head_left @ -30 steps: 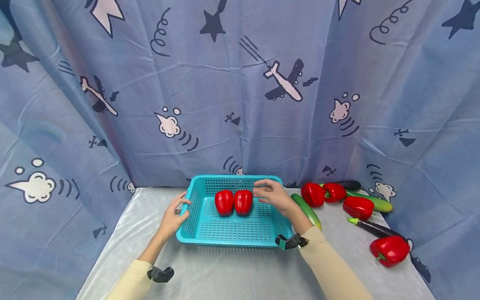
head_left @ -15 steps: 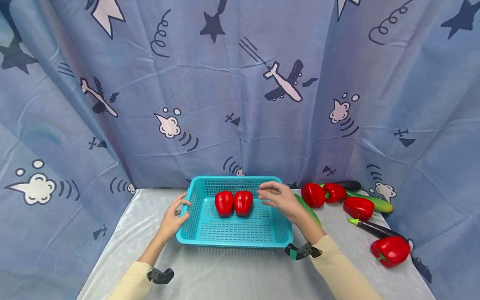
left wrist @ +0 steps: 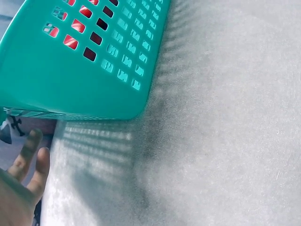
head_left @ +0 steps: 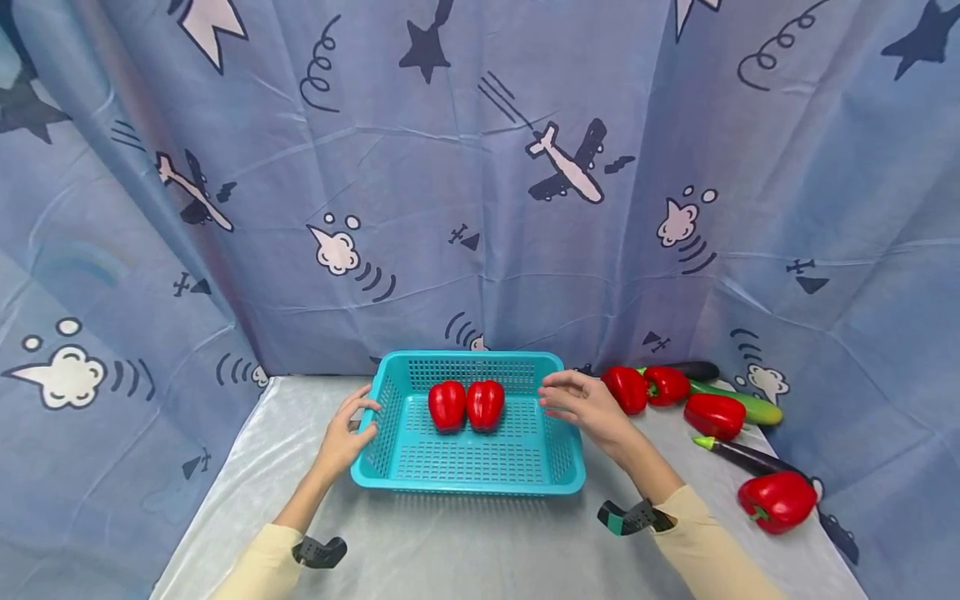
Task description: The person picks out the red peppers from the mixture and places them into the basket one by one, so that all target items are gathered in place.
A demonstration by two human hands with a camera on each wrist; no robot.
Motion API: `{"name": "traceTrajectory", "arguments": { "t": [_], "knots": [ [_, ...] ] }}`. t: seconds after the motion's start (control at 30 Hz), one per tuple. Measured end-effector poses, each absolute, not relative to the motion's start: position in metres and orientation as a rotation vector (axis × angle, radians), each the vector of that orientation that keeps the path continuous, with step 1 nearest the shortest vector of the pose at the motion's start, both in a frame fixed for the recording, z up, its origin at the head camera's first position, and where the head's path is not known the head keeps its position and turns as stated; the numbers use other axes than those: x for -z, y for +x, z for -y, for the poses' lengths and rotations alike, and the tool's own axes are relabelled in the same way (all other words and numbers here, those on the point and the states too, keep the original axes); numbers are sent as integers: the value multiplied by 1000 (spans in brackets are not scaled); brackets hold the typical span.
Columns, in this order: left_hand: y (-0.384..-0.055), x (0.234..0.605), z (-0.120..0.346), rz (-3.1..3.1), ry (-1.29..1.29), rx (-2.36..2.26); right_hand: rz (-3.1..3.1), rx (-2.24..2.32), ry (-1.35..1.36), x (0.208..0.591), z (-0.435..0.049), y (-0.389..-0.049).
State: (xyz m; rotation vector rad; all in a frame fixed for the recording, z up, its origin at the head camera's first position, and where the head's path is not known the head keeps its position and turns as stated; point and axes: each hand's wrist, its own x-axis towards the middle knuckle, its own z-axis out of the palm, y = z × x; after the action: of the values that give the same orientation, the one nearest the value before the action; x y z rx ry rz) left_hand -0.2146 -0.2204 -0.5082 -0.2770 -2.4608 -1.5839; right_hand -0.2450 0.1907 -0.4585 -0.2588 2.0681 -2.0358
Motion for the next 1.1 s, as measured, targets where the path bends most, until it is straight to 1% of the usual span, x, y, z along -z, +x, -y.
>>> {"name": "traceTrajectory", "arguments": {
  "t": [0.7,1.1],
  "knots": [
    [-215,510,222,2453,-282,1570,-2061,2084,-98,471,-257,-252],
    [-216,510,222,2443,-297,1593,-2059,2099,-24,480,-282,-256]
  ]
}}
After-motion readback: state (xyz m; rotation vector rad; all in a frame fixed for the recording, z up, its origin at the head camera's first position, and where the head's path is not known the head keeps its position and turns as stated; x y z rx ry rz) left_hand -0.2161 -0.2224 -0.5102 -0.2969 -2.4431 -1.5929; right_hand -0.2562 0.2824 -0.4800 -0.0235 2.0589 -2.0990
